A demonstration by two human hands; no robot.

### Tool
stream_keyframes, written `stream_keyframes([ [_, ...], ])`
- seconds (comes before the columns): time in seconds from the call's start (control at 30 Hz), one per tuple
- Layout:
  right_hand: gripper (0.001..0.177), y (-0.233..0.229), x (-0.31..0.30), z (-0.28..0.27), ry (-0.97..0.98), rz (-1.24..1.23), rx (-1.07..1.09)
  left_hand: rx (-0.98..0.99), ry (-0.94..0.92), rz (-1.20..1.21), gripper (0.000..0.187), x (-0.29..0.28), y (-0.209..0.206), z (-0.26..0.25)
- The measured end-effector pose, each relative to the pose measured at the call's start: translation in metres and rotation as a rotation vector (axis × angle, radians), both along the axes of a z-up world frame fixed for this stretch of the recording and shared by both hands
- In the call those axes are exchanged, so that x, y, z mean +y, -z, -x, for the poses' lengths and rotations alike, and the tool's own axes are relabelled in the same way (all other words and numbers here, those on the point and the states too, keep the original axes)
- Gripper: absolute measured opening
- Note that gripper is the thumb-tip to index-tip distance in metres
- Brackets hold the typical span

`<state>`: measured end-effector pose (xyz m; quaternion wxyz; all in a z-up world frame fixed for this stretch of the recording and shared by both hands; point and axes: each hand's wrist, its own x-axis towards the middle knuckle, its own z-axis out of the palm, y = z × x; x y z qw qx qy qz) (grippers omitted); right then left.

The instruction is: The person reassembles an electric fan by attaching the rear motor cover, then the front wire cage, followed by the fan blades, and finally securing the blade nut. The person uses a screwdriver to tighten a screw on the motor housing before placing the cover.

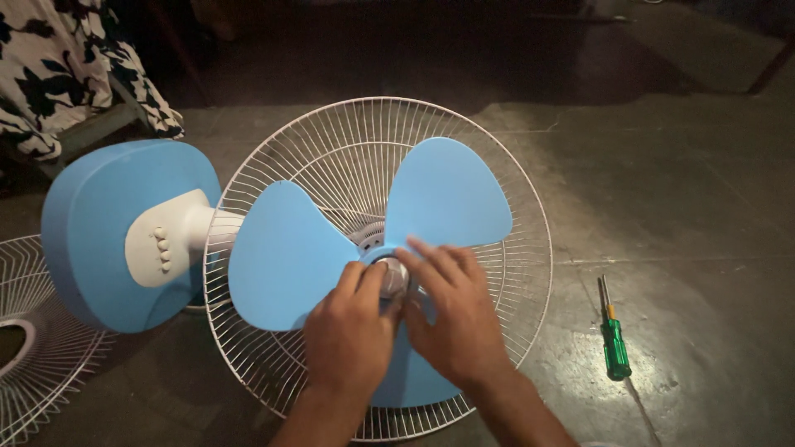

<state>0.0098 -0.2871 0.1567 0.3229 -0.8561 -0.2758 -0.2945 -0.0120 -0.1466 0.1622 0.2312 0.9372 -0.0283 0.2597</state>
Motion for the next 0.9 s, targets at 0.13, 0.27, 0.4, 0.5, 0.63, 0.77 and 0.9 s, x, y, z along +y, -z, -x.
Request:
stream_keyframes([
  [0.13,0.073,-0.003,-0.005,-0.003,0.090,0.120,-0.047,0.133,-0.030,0.025,0.042,-0.004,-0.001,0.001],
  [0.27,0.082,-0.006,-0.007,-0.006,0.146,0.289,0.087,-0.105,-0.010,-0.013,0.034,-0.008,0.006,0.003],
  [0.4,0.081,-0.005,-0.007,-0.004,0.149,0.268,0.211,-0.131,-0.015,-0.059,0.037,-0.008,0.009,0.003],
  [0.5,0.078,-0.005,-0.007,-0.002,0.156,0.222,0.207,-0.078,-0.021,-0.068,0.036,-0.009,0.006,0.003],
  [0.63,0.064,-0.002,-0.008,0.003,0.172,0.151,0.247,0.031,-0.053,-0.113,0.025,-0.015,0.000,0.000],
  [0.77,0.067,0.004,-0.001,0.006,0.203,0.134,0.393,0.019,-0.014,-0.123,0.026,-0.016,-0.003,0.000],
  [0.9,0.074,0.005,0.000,0.007,0.189,0.136,0.350,-0.009,-0.008,-0.133,0.033,-0.018,-0.003,-0.002],
])
